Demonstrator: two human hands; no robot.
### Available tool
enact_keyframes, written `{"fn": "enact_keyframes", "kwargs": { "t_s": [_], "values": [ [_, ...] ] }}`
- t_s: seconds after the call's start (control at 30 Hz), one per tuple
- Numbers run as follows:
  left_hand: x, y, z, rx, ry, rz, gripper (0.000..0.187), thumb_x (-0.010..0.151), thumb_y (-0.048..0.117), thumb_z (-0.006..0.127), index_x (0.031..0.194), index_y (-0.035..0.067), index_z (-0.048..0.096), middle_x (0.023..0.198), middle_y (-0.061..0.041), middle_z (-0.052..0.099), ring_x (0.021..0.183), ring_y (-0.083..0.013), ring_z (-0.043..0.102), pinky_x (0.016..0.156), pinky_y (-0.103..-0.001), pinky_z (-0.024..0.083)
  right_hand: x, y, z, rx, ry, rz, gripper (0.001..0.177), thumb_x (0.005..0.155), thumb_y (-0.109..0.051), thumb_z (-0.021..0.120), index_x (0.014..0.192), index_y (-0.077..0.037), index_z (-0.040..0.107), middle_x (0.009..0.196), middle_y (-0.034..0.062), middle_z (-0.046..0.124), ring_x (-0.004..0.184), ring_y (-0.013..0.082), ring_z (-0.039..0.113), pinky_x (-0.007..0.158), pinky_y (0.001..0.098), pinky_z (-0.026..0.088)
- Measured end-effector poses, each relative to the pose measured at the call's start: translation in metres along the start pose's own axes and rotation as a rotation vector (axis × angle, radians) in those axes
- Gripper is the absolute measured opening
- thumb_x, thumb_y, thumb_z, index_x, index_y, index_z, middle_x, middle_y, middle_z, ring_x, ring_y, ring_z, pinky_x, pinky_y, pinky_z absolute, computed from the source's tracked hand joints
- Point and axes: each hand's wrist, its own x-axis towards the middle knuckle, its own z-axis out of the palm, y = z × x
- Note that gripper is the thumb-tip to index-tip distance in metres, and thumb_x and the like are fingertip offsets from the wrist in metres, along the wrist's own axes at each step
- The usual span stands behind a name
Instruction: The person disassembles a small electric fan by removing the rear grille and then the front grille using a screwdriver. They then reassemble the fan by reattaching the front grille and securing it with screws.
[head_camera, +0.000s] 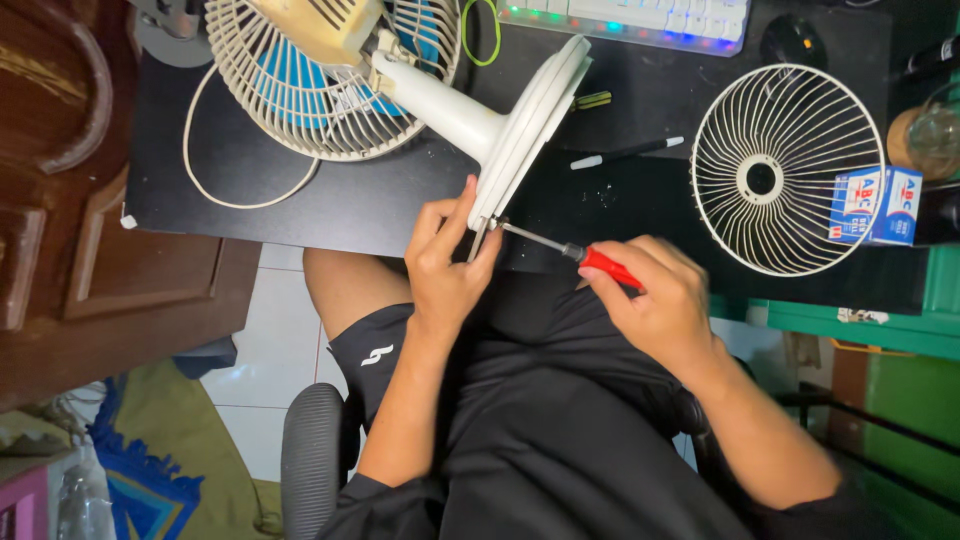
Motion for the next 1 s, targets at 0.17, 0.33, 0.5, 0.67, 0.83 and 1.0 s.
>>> {"fn": "enact_keyframes", "kwargs": {
  "t_s": [0.17,0.33,0.5,0.67,0.83,1.0],
  "values": [
    [-0.001,0.0,0.002,0.028,0.039,0.015,0.057,0.08,-0.005,0.08,0.136,0.003,0.066,0.101,-0.008,0.066,0.09,-0.0197,0.069,0.084,-0.03,0.057,-0.005,0.006,-0.001,0.398,-0.208,0.389,0.029,0.086,-0.008,0.081,0.107,0.001,0.064,0.086,0.01,0.073,0.077,0.0206,0.074,0.069,0.0284,0.057],
    [-0.003,-0.003,0.006,0.05,0.081,-0.009,0.057,0.078,-0.003,0.081,0.133,0.003,0.068,0.098,-0.008,0.067,0.085,-0.0191,0.069,0.08,-0.03,0.057,-0.007,0.007,0.003,0.07,0.024,-0.05,0.023,0.089,-0.011,0.082,0.102,0.0,0.067,0.093,0.0133,0.071,0.086,0.0178,0.068,0.075,0.0285,0.054],
    [-0.006,-0.006,0.01,0.064,0.096,0.001,0.056,0.078,-0.003,0.082,0.132,0.004,0.069,0.098,-0.008,0.067,0.085,-0.0192,0.069,0.079,-0.03,0.057,-0.013,0.004,0.004,0.663,-0.272,0.584,0.016,0.095,-0.011,0.072,0.108,-0.002,0.07,0.093,0.0096,0.077,0.083,0.0134,0.074,0.075,0.0241,0.055],
    [-0.003,-0.006,0.008,0.083,0.098,0.01,0.057,0.076,-0.002,0.082,0.132,0.004,0.069,0.097,-0.008,0.067,0.085,-0.0187,0.069,0.079,-0.03,0.057,-0.009,0.002,0.005,0.069,-0.033,0.078,0.029,0.087,-0.013,0.083,0.106,-0.002,0.064,0.088,0.011,0.074,0.075,0.021,0.067,0.067,0.0289,0.053],
    [-0.005,-0.006,0.011,0.067,0.089,-0.02,0.058,0.077,-0.001,0.083,0.133,0.004,0.069,0.097,-0.008,0.067,0.083,-0.0183,0.069,0.078,-0.029,0.057,-0.009,0.002,0.004,0.404,-0.203,0.375,0.018,0.097,-0.014,0.077,0.109,-0.004,0.067,0.088,0.0112,0.069,0.078,0.013,0.064,0.065,0.0261,0.05],
    [-0.002,-0.006,0.011,0.063,0.093,0.006,0.059,0.076,-0.002,0.082,0.133,0.004,0.068,0.098,-0.008,0.067,0.085,-0.0183,0.069,0.079,-0.029,0.057,-0.007,0.006,0.006,0.404,-0.228,0.382,0.036,0.081,-0.016,0.083,0.103,0.0,0.059,0.082,0.0086,0.075,0.073,0.0137,0.072,0.066,0.0268,0.055]
  ]
}}
